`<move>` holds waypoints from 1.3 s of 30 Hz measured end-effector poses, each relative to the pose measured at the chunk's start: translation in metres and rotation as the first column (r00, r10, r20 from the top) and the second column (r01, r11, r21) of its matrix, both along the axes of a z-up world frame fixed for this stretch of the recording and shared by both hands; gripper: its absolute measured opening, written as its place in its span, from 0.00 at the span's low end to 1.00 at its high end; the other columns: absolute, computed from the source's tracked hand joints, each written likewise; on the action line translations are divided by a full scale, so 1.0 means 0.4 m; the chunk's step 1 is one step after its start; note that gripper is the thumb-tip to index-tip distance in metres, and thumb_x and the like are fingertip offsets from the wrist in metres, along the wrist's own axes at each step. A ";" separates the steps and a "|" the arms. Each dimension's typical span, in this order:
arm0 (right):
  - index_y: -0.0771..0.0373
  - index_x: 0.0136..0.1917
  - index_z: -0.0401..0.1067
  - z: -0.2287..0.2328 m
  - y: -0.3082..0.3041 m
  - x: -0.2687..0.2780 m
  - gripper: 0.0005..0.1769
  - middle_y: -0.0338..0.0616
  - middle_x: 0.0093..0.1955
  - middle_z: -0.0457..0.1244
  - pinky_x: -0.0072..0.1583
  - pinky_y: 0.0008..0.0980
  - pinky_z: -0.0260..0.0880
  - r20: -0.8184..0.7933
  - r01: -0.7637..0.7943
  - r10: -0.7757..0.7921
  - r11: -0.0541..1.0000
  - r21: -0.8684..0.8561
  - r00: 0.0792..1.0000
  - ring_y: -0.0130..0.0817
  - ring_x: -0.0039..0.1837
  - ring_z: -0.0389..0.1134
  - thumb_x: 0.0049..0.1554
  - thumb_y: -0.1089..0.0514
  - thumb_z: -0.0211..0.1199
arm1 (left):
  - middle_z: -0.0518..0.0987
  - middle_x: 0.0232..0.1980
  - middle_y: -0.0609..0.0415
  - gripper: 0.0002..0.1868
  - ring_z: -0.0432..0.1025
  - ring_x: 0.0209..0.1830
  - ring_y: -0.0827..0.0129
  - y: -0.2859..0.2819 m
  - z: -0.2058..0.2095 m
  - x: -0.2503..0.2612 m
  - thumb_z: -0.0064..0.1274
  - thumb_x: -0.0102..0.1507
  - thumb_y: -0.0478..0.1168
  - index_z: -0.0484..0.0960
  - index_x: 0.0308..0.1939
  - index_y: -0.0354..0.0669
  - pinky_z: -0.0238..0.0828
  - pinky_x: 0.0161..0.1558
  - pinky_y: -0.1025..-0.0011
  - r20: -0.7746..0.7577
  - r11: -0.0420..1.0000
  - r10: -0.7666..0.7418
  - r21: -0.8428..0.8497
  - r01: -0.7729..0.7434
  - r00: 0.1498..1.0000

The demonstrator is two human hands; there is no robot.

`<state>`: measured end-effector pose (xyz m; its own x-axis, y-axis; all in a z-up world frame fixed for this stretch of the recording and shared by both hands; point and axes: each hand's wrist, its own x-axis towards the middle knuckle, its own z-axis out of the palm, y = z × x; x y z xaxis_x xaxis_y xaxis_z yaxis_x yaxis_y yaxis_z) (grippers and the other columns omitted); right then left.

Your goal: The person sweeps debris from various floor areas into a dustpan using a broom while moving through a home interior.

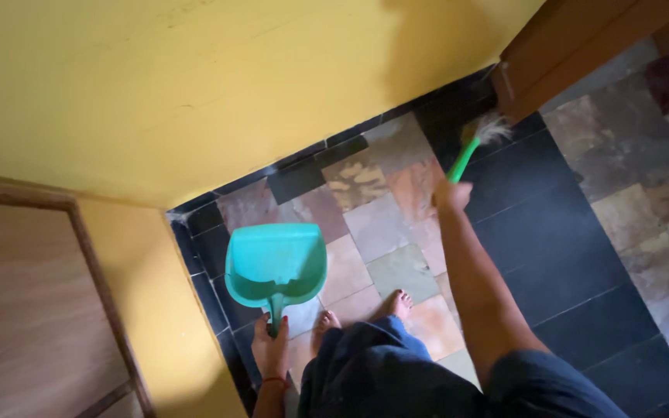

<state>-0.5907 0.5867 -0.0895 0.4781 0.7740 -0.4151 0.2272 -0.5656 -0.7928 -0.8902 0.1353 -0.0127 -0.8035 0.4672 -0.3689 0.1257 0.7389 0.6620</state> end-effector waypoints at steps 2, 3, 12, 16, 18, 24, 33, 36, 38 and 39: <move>0.59 0.55 0.70 -0.005 -0.163 -0.054 0.20 0.50 0.35 0.69 0.38 0.41 0.70 0.003 -0.132 0.132 0.991 0.034 0.991 0.40 0.36 0.71 0.54 0.50 0.70 | 0.85 0.41 0.40 0.24 0.81 0.39 0.53 -0.027 -0.003 -0.023 0.61 0.60 0.51 0.80 0.54 0.40 0.75 0.44 0.61 -0.072 0.999 -0.010 0.034 0.013 0.997; 0.58 0.56 0.70 -0.009 -0.263 -0.074 0.20 0.50 0.35 0.69 0.38 0.41 0.71 -0.001 -0.198 0.198 0.980 0.032 0.980 0.41 0.36 0.71 0.54 0.49 0.70 | 0.85 0.41 0.40 0.24 0.81 0.39 0.53 -0.050 -0.005 -0.048 0.61 0.60 0.51 0.80 0.54 0.40 0.75 0.44 0.61 -0.075 1.000 -0.005 0.030 0.007 0.997; 0.54 0.63 0.70 0.033 -0.855 -0.378 0.27 0.56 0.44 0.71 0.52 0.50 0.72 0.143 -0.843 0.884 0.468 -0.265 0.446 0.54 0.50 0.72 0.52 0.47 0.73 | 0.83 0.46 0.38 0.28 0.79 0.44 0.47 -0.281 -0.091 -0.199 0.56 0.63 0.53 0.77 0.61 0.40 0.74 0.46 0.56 -0.173 0.992 0.070 -0.090 -0.086 0.983; 0.57 0.58 0.69 0.001 -0.912 -0.655 0.24 0.56 0.50 0.70 0.56 0.55 0.70 0.091 -0.929 0.961 0.276 -0.246 0.261 0.58 0.56 0.71 0.51 0.50 0.70 | 0.82 0.50 0.38 0.30 0.78 0.45 0.49 -0.388 -0.093 -0.218 0.56 0.63 0.55 0.74 0.61 0.37 0.73 0.47 0.57 -0.128 0.992 0.118 0.059 -0.111 0.985; 0.58 0.57 0.67 -0.014 -0.923 -0.779 0.21 0.56 0.51 0.70 0.56 0.55 0.70 0.152 -0.957 0.978 0.176 -0.231 0.144 0.56 0.57 0.71 0.53 0.52 0.67 | 0.82 0.50 0.39 0.30 0.78 0.45 0.51 -0.441 -0.094 -0.219 0.55 0.63 0.55 0.75 0.60 0.38 0.72 0.45 0.57 -0.107 0.989 0.122 0.102 -0.112 0.987; 0.59 0.62 0.66 -0.084 -0.855 -0.933 0.22 0.58 0.52 0.69 0.53 0.52 0.74 0.122 -0.917 0.992 0.065 -0.394 0.018 0.57 0.55 0.72 0.54 0.61 0.60 | 0.81 0.37 0.42 0.26 0.77 0.35 0.53 -0.521 -0.079 -0.225 0.56 0.63 0.57 0.79 0.51 0.37 0.72 0.41 0.59 -0.085 0.987 0.162 0.034 -0.160 0.983; 0.59 0.40 0.75 -0.190 -0.628 -0.420 0.05 0.43 0.30 0.61 0.31 0.42 0.60 0.080 -0.784 0.863 0.488 -0.383 0.499 0.38 0.29 0.61 0.53 0.56 0.65 | 0.83 0.42 0.44 0.24 0.77 0.39 0.52 -0.471 -0.081 -0.272 0.57 0.63 0.53 0.80 0.57 0.43 0.72 0.40 0.58 -0.092 0.985 0.067 -0.154 -0.081 0.993; 0.62 0.35 0.71 -0.158 -0.520 -0.284 0.13 0.46 0.28 0.61 0.28 0.40 0.59 -0.158 -0.357 0.326 0.754 -0.551 0.932 0.36 0.27 0.60 0.57 0.54 0.65 | 0.82 0.47 0.38 0.25 0.77 0.44 0.49 -0.428 -0.094 -0.276 0.60 0.64 0.50 0.77 0.56 0.33 0.72 0.46 0.58 -0.214 0.982 0.068 0.185 -0.028 0.974; 0.60 0.35 0.66 -0.140 -0.465 -0.256 0.16 0.44 0.27 0.58 0.27 0.38 0.52 -0.242 -0.261 0.168 0.863 -0.433 0.956 0.36 0.26 0.57 0.57 0.50 0.67 | 0.80 0.40 0.30 0.22 0.75 0.40 0.40 -0.406 -0.098 -0.279 0.58 0.66 0.48 0.80 0.55 0.34 0.71 0.42 0.52 0.110 0.989 0.098 0.103 -0.110 0.989; 0.61 0.39 0.67 -0.126 -0.440 -0.260 0.14 0.43 0.27 0.58 0.27 0.39 0.54 -0.127 -0.182 0.140 0.889 -0.420 0.982 0.35 0.26 0.58 0.55 0.52 0.69 | 0.80 0.40 0.30 0.22 0.75 0.40 0.40 -0.393 -0.099 -0.276 0.58 0.66 0.48 0.80 0.55 0.34 0.71 0.42 0.53 0.112 0.990 0.091 0.100 -0.102 0.990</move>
<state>-0.6948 0.4108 -0.1398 0.3065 0.5748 -0.7587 0.2828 -0.8161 -0.5040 -1.0006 -0.0219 -0.0523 -0.8055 0.4303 -0.4075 -0.0181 0.6693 0.7428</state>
